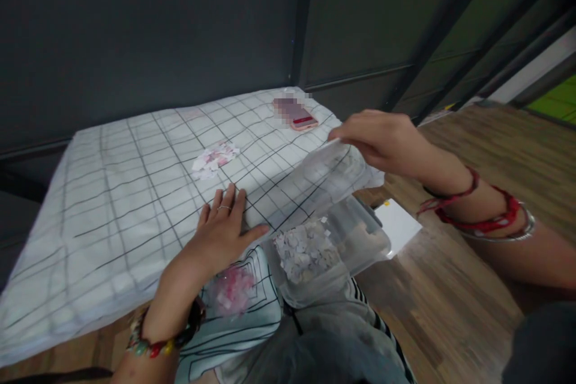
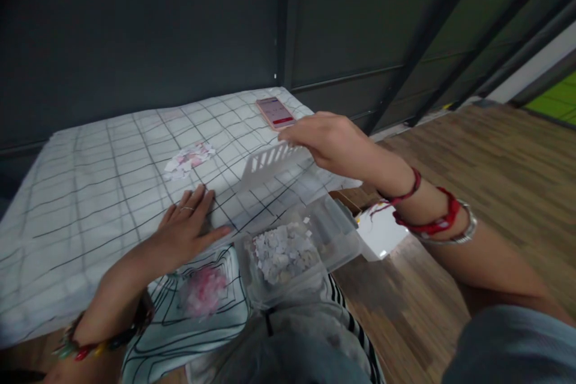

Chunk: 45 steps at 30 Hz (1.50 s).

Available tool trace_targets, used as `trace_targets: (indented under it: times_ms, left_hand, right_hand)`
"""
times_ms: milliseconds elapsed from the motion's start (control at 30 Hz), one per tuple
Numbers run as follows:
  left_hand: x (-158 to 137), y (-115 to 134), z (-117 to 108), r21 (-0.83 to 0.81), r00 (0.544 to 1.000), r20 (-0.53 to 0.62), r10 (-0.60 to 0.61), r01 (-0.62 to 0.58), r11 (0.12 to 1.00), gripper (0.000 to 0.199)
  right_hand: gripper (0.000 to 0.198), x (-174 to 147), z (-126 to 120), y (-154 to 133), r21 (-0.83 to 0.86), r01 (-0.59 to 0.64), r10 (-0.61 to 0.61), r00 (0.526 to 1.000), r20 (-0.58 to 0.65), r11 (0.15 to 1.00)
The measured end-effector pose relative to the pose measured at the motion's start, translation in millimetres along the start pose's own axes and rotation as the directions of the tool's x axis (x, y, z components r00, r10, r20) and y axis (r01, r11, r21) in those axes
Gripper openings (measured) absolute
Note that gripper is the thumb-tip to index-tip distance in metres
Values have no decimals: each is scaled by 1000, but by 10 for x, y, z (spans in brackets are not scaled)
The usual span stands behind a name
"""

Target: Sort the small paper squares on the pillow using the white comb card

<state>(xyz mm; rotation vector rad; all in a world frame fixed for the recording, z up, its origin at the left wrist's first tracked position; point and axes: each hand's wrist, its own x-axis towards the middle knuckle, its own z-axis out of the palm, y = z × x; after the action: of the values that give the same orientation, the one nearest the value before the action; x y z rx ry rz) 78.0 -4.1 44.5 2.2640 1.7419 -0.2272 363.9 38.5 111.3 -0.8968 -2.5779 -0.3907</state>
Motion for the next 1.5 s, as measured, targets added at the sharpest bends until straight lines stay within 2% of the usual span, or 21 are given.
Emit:
trace_targets:
  times_ms: [100,167,267,367,500,700,900,1067,1500]
  left_hand:
    - [30,-203,-65,-2,991,-59,-121,121,993,81]
    - [62,-334,-98,-3,973,-87,-214,215,977,81]
    - [87,-469,-90,-4,950,-84,-300,301,954,80]
    - [69,-525,-15,-8,950,-113,-292,293,956,81]
    - [26,-544,80,-17,948,-159,-275,276,961,80]
    - [-2,-550,99,-8,950,-146,-275,277,961,81]
    - [10,-566,140,20,947,-164,-277,284,959,82]
    - [7,-563,171,38,945,-209,-252,265,963,82]
    - [-9,-528,116,-3,945,-149,-291,294,956,82]
  right_hand:
    - [36,348,170,43,-81,-173,169,984,-48,982]
    - [40,628,310,41,-111,-217,214,976,-45,970]
    - [44,1007,545,7,-140,-176,176,984,-18,974]
    - [43,1268,764,-16,-150,-135,134,991,-18,979]
    - [42,1433,940,13,-99,-89,91,996,13,991]
    - [38,1292,899,30,-49,-11,13,999,40,999]
    - [42,990,703,-84,-42,77,-80,994,-77,996]
    - [44,848,576,-140,-46,95,-96,995,-19,994]
    - [37,880,443,-267,-180,96,-93,995,27,979]
